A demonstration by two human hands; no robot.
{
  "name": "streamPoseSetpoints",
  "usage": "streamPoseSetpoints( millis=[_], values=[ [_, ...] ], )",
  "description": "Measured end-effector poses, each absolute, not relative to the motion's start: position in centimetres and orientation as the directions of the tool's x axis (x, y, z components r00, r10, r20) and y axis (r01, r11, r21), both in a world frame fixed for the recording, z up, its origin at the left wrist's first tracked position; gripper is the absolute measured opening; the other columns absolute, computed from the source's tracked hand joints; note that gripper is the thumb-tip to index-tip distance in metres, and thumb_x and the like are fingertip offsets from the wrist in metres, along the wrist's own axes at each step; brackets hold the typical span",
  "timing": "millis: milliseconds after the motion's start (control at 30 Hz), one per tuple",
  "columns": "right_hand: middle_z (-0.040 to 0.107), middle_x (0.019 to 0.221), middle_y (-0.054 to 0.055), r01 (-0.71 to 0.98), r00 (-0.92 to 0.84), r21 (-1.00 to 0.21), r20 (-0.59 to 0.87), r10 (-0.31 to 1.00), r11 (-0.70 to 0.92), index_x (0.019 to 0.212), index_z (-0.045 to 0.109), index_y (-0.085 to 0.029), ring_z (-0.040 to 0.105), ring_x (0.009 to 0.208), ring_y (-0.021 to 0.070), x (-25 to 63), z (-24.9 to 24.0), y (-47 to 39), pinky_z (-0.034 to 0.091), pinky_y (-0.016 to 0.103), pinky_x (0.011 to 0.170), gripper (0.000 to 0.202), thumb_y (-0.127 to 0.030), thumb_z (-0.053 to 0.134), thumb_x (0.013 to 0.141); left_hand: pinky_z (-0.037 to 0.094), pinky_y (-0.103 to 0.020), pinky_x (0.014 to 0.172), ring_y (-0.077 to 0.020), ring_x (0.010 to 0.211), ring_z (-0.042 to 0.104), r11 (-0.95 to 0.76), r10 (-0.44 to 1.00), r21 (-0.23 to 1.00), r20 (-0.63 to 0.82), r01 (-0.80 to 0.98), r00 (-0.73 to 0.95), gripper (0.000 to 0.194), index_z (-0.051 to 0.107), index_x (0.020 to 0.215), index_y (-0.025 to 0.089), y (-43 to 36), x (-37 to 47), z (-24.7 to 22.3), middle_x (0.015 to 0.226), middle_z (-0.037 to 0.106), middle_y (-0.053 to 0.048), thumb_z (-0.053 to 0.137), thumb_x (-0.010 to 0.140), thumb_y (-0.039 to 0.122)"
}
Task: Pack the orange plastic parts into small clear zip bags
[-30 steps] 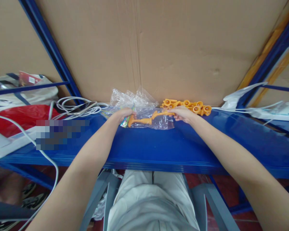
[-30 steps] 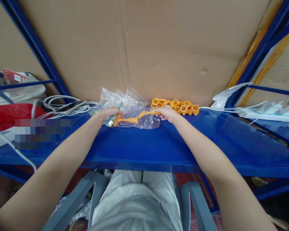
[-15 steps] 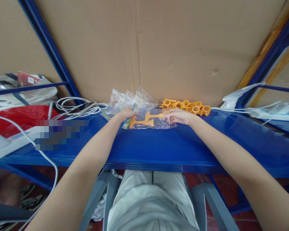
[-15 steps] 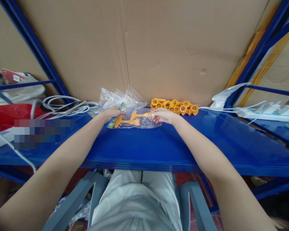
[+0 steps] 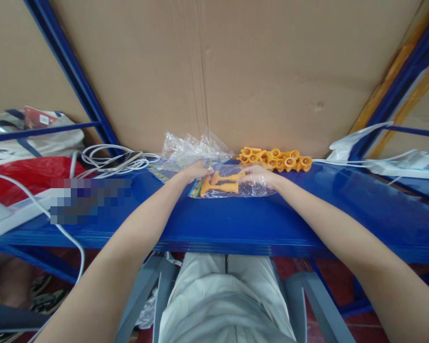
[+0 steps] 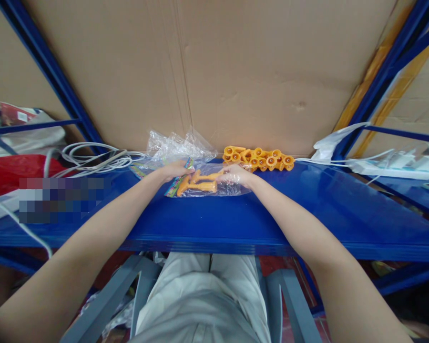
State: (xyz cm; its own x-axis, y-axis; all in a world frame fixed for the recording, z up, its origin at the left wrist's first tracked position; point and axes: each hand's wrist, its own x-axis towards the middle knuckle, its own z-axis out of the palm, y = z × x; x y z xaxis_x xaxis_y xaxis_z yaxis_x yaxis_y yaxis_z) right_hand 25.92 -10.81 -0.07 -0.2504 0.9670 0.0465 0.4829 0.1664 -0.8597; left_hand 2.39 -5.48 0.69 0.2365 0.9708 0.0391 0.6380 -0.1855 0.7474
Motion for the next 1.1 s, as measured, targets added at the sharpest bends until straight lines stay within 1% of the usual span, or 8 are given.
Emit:
streamPoseSetpoints(
  millis=[100,167,333,433,567,667,967,1100],
  values=[
    [0.061,0.062,0.0,0.522,-0.294,-0.835,0.018,0.956,0.176,0.078,0.074,-0.014,0.042,0.05,0.0073,26.0,-0.3,-10.7,0.037,0.022,0.048,0.007,-0.02,0.071,0.077,0.047,-0.023,0.066,-0.0187,0.069,0.064,-0.178,0.971,0.738,0.024,0.651,0.238,0.017,0.063,0.058,0.017,-5.5,2.6,0.6,0.059,0.066,-0.004,0.065,0.075,0.016],
    [0.06,0.063,0.001,0.521,-0.296,-0.835,0.017,0.955,0.176,0.079,0.074,-0.014,0.045,0.052,0.0094,26.0,-0.6,-10.7,0.043,0.025,0.052,0.007,-0.02,0.071,0.077,0.049,-0.025,0.073,-0.0207,0.081,0.067,-0.164,0.985,0.717,0.078,0.677,0.156,0.007,0.068,0.072,0.015,-5.3,3.0,0.6,0.076,0.072,-0.007,0.063,0.078,0.016],
    [0.051,0.055,-0.001,0.436,-0.207,-0.89,0.047,0.977,0.135,0.072,0.068,-0.014,0.046,0.05,0.0102,25.4,-1.3,-10.3,0.048,0.027,0.052,0.006,-0.016,0.07,0.078,0.046,-0.026,0.096,-0.0218,0.119,0.061,-0.252,0.947,0.719,0.32,0.648,0.013,0.037,0.06,0.122,0.011,-4.8,3.9,0.7,0.134,0.063,-0.015,0.057,0.086,0.017],
    [0.059,0.065,0.003,0.348,-0.169,-0.932,0.041,0.985,0.098,0.082,0.068,-0.014,0.054,0.057,0.0114,25.1,-1.6,-10.3,0.053,0.026,0.055,0.004,-0.016,0.071,0.08,0.044,-0.026,0.102,-0.0203,0.123,0.06,-0.293,0.953,0.764,0.28,0.575,0.113,0.028,0.065,0.112,0.013,-5.0,4.3,0.7,0.131,0.066,-0.013,0.051,0.089,0.016],
    [0.069,0.096,0.008,0.183,-0.223,-0.981,0.027,0.975,0.069,0.095,0.069,-0.016,0.065,0.081,0.0143,25.2,-1.6,-10.4,0.059,0.025,0.067,0.02,-0.01,0.071,0.077,0.045,-0.026,0.101,-0.0204,0.118,0.063,-0.253,0.958,0.828,0.144,0.5,0.247,0.019,0.071,0.086,0.019,-5.7,4.6,0.4,0.118,0.074,-0.009,0.053,0.089,0.019],
    [0.07,0.103,0.008,0.108,-0.264,-0.992,0.029,0.964,0.059,0.096,0.071,-0.017,0.066,0.087,0.0142,25.2,-1.7,-10.4,0.06,0.023,0.071,0.027,-0.004,0.071,0.072,0.046,-0.026,0.101,-0.0193,0.119,0.064,-0.217,0.96,0.864,0.106,0.454,0.257,0.019,0.073,0.08,0.022,-6.0,4.7,0.1,0.119,0.075,-0.007,0.056,0.087,0.019],
    [0.071,0.109,0.007,0.106,-0.256,-0.991,0.055,0.965,0.084,0.091,0.072,-0.018,0.068,0.094,0.0157,24.9,-2.0,-9.8,0.059,0.02,0.07,0.026,-0.002,0.069,0.072,0.042,-0.031,0.11,-0.0224,0.13,0.058,-0.303,0.935,0.823,0.159,0.481,0.316,0.025,0.077,0.097,0.023,-5.4,4.6,-0.5,0.13,0.07,-0.008,0.055,0.086,0.021],
    [0.069,0.088,0.004,0.152,-0.087,-0.982,0.099,0.991,0.111,0.081,0.066,-0.017,0.066,0.077,0.0128,24.6,-2.4,-9.4,0.059,0.022,0.065,0.019,-0.003,0.071,0.071,0.033,-0.032,0.117,-0.0225,0.141,0.047,-0.336,0.924,0.755,0.149,0.563,0.351,0.031,0.074,0.11,0.024,-5.0,4.9,-0.9,0.139,0.064,-0.007,0.057,0.084,0.024]
  ],
)
